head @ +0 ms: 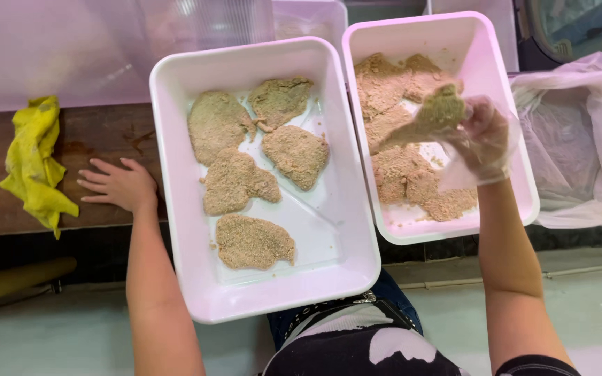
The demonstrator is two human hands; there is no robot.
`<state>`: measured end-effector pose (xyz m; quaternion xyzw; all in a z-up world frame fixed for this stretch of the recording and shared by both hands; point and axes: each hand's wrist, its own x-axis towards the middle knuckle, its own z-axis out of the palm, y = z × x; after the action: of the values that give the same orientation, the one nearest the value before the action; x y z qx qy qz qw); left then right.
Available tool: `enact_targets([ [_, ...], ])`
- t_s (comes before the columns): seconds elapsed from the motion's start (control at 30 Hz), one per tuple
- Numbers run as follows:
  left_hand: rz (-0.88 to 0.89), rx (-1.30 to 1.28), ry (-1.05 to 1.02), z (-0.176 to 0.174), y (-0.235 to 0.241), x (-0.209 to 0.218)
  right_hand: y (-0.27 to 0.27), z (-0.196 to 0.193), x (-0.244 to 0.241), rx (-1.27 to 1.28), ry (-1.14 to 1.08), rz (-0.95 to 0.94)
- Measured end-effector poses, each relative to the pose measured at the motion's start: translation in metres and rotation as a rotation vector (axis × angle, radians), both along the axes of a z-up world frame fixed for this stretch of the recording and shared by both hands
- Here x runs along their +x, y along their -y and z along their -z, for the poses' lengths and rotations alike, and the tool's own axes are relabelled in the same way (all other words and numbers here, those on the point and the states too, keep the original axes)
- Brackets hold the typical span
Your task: The person, wearing a plastic glove, transfers breaded meat fillets one by one from a full bin into an adjacent empty bin.
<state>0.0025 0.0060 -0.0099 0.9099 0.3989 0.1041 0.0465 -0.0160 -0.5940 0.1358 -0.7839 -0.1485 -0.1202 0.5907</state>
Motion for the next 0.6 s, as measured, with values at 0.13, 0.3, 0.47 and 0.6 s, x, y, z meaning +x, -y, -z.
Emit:
enact_targets([
  [0.13,-0.007,0.031,0.014,0.000,0.000,-0.002,-0.080,-0.064,-0.010,0.300,-0.137,-0.477],
  [0.3,0.013,0.033,0.093,-0.002,0.005,-0.006,-0.152,-0.058,-0.025,0.133,0.048,-0.768],
  [0.47,0.006,0.038,0.066,-0.009,0.009,-0.005,-0.196,-0.064,-0.037,-1.351,-0.014,-1.078],
  [0.6,0.000,0.039,0.042,-0.009,0.007,-0.004,-0.168,0.039,-0.070,-1.515,0.030,-1.235],
])
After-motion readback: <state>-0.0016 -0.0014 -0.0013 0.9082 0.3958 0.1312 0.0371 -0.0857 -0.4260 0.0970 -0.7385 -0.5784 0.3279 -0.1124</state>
